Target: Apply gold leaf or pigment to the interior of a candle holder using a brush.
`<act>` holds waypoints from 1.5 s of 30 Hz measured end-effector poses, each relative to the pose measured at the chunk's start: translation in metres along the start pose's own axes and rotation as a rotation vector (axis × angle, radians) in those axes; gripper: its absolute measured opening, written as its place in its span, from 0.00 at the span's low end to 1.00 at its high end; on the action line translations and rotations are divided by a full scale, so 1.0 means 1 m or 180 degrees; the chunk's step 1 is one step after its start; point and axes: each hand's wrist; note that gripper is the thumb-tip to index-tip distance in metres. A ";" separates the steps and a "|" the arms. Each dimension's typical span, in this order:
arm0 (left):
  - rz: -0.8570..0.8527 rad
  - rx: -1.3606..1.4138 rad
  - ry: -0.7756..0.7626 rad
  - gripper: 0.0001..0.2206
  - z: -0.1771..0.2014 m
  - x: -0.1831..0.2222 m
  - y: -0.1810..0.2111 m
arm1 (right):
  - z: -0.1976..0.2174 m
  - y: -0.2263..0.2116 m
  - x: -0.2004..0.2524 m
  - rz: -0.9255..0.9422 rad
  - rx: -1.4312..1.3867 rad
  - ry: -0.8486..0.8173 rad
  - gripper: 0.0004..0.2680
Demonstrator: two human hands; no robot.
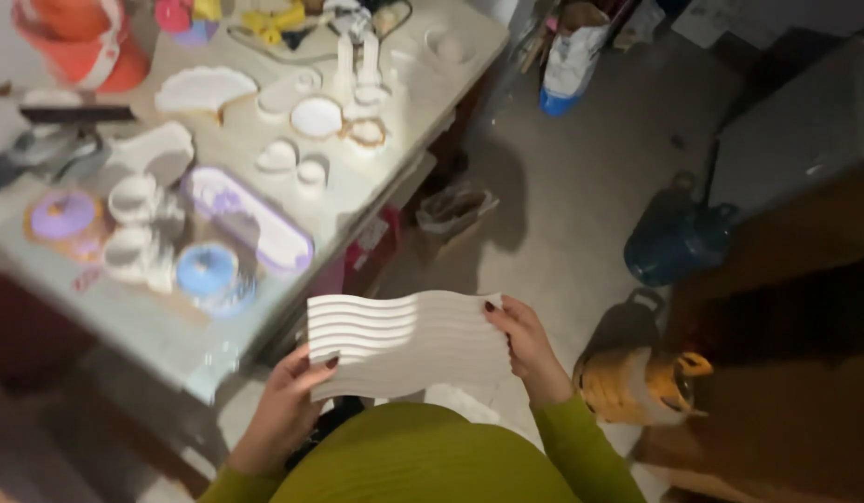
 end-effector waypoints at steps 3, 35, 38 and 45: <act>0.0091 -0.0221 -0.0308 0.26 -0.034 -0.045 0.047 | 0.050 0.014 -0.065 0.0312 -0.0115 -0.0074 0.07; -0.1670 -0.0398 0.2230 0.15 -0.170 -0.285 -0.005 | 0.264 -0.169 -0.847 0.4265 0.2688 -0.0592 0.19; -0.1805 -0.0281 0.2281 0.14 -0.180 -0.292 -0.006 | 0.243 -0.149 -0.865 0.4216 0.3421 -0.0317 0.17; -0.1825 -0.0171 0.2101 0.15 -0.190 -0.295 -0.006 | 0.180 -0.123 -0.893 0.2998 0.3385 0.0155 0.10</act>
Point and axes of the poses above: each hand's wrist, its own x-axis away from the middle knuckle, its own z-axis out of the back of the hand, y = z × x, and after that the axes turned 1 degree about -y, right-handed
